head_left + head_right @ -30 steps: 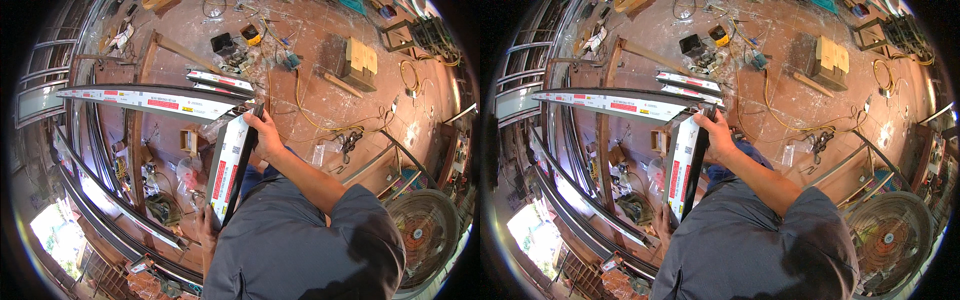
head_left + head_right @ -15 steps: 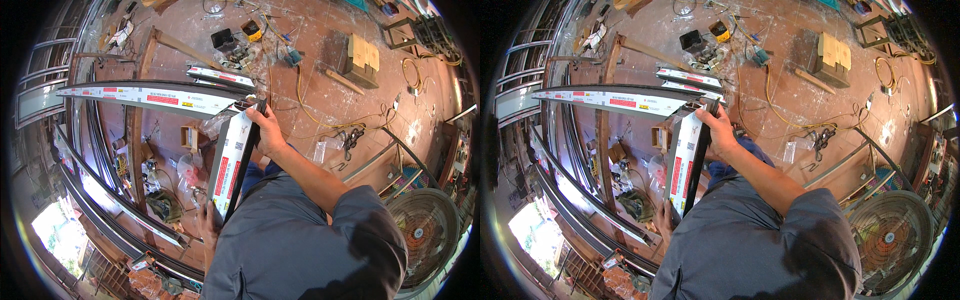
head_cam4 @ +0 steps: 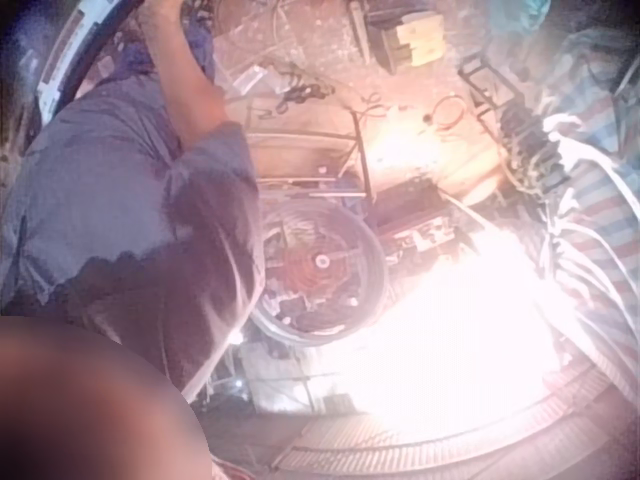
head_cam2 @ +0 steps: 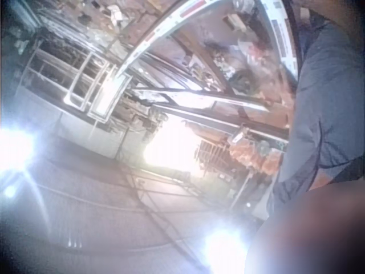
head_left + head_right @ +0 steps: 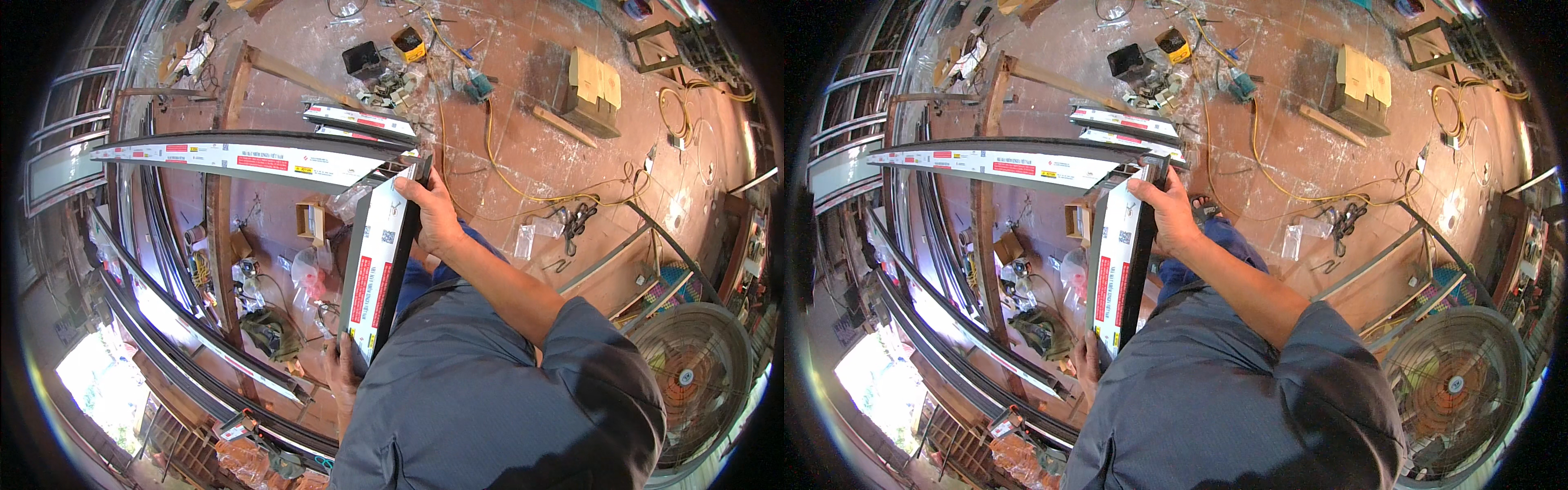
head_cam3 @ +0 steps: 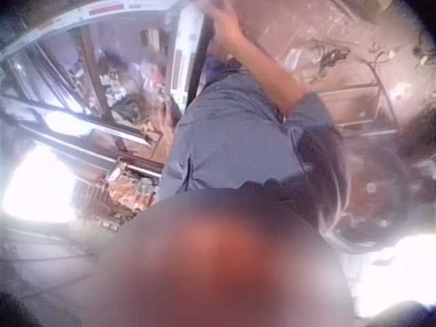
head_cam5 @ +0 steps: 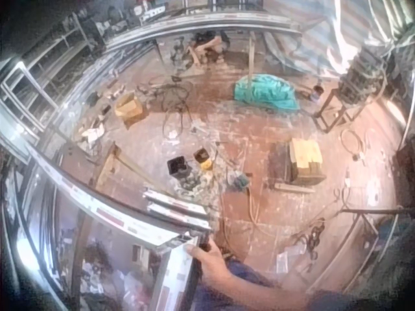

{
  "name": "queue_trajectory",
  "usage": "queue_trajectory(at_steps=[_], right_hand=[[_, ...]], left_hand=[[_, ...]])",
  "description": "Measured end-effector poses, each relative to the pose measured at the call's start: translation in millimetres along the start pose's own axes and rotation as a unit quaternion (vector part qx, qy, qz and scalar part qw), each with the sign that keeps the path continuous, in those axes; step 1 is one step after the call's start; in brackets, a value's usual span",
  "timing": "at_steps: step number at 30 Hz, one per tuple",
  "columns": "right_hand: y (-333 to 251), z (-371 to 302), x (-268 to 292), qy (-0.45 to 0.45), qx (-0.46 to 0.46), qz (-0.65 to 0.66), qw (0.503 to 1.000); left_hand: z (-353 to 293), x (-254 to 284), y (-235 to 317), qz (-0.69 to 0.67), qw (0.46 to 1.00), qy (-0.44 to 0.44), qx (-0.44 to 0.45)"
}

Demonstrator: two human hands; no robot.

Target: The person assembles aluminum window frames by inserting rubber gaskets into the profiles. They use green-handled shears to cut the gaskets to length and fit them into the frame channels, then join the frame pieces together.

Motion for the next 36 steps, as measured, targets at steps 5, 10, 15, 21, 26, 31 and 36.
queue_trajectory(at_steps=[5,10,15,21,26,31,36], right_hand=[[1.1,-0.5,1.8,0.003,-0.010,-0.001,1.000],[1.2,1.3,3.0,0.008,-0.011,0.004,1.000],[1.9,2.9,3.5,0.001,-0.019,0.015,1.000],[2.0,3.0,3.2,0.008,0.000,0.003,1.000],[2.4,2.3,2.4,0.005,-0.023,0.016,1.000],[2.4,2.2,7.2,0.012,-0.009,-0.003,1.000],[-3.3,5.5,5.3,-0.017,0.052,-0.054,0.997]], left_hand=[[1.6,-8.3,-8.7,0.017,1.000,-0.003,0.006],[3.0,-9.8,-4.6,0.000,1.000,-0.003,-0.016],[5.4,-3.4,2.7,0.026,0.999,-0.005,-0.018],[3.7,-5.4,-1.9,-0.024,0.999,-0.019,0.014],[1.4,-10.8,-8.9,-0.012,1.000,-0.018,-0.005],[-4.5,-22.6,-20.5,-0.043,0.998,-0.025,0.037],[-5.1,-27.5,-21.1,-0.057,0.997,-0.018,0.039]])
Point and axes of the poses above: each hand's wrist, its own z-axis towards the middle knuckle, its own x-axis out of the back of the hand, y = z × x, the point moved 10 cm from there along z, towards the middle knuckle, and after that the axes turned 2 degrees about -z, right-handed, at the moved point
